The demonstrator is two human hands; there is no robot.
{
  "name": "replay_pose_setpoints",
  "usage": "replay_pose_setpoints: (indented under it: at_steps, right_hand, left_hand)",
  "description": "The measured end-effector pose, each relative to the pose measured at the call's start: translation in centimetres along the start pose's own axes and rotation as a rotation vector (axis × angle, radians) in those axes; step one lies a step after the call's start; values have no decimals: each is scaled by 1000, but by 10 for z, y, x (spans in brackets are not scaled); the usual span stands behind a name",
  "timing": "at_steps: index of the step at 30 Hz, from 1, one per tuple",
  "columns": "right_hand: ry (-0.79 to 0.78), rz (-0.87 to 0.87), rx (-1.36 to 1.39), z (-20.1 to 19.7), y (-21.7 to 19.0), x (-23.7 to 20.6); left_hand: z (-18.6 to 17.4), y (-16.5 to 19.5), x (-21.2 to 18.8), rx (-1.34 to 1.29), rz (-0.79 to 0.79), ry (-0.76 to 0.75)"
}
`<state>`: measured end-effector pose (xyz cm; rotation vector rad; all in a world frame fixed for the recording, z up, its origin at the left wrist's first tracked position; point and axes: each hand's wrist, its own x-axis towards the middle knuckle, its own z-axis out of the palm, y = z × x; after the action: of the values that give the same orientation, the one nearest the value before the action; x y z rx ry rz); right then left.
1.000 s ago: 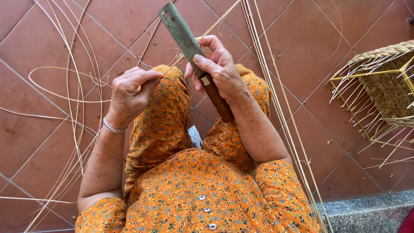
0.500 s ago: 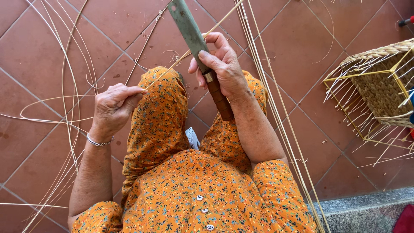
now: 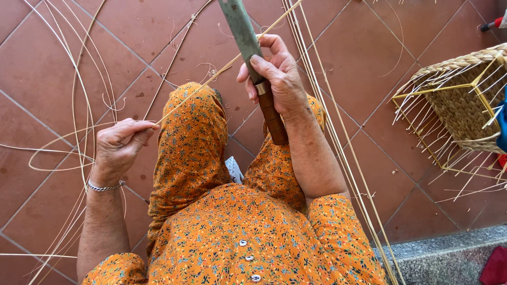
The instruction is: The person sits on the floor and splits long bamboo strips into thinner weaving strands. They hold a knife in one hand, draw a bamboo strip across the blade with the other, pull the split length apart, and set finished strands aside with other prepared strips on the floor.
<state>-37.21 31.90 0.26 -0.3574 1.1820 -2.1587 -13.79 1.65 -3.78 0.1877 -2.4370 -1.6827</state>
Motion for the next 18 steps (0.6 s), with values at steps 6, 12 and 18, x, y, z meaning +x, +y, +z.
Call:
replay_pose_setpoints:
  at_steps: [6,12,18]
  right_hand:
    - [30,-21,5,-6,-4,-2]
    - [59,-84,3,-17,-8,-5]
    - [168,-231,86,-43,-28,-6]
  left_hand:
    - [-14,-8,-9,41,-20,26]
    - [-29,-22,-26,-51,-130,64]
    - [-46,-23,-31,-98,-227,186]
